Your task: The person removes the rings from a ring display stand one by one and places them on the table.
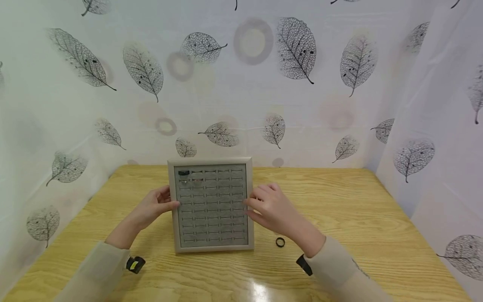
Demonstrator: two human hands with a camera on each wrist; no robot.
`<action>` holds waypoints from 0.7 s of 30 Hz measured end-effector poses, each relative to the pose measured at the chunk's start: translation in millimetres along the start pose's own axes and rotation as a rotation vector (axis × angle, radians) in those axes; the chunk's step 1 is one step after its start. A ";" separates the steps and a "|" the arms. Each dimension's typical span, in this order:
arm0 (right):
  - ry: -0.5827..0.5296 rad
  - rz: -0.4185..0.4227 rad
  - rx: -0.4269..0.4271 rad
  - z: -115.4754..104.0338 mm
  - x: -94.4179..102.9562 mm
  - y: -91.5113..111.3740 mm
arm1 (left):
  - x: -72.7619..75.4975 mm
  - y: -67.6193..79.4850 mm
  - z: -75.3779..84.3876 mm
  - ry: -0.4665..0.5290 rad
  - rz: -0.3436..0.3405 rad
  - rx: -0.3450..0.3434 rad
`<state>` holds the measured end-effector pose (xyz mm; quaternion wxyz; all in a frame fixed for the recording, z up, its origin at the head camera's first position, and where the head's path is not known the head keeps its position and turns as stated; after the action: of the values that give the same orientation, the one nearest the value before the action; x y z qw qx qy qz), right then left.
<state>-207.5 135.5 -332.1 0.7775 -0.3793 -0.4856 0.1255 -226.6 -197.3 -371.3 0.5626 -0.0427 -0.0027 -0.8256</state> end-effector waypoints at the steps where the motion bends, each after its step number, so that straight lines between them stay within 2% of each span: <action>1: 0.000 0.012 0.002 -0.5 -1.4 -4.1 | 0.0 0.0 -0.1 0.000 0.000 0.000; 17: -0.017 0.142 0.010 -6.4 -34.4 -64.3 | 1.2 0.8 2.0 -0.021 0.004 0.006; 21: -0.030 0.145 -0.007 -7.7 -43.3 -76.0 | 0.2 1.3 2.6 -0.013 0.001 0.008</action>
<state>-235.6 55.8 -308.4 0.7577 -0.4143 -0.4688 0.1855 -225.3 -197.8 -368.8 0.5630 -0.0460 -0.0096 -0.8251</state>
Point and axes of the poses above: each hand's wrist, its own y-axis away from the middle knuckle, its own x-axis out of the back of the hand, z = x × y, the point moved 1 cm from there along -y, towards the middle knuckle, and after that the axes turned 7 degrees about y, right-handed, at the moved point
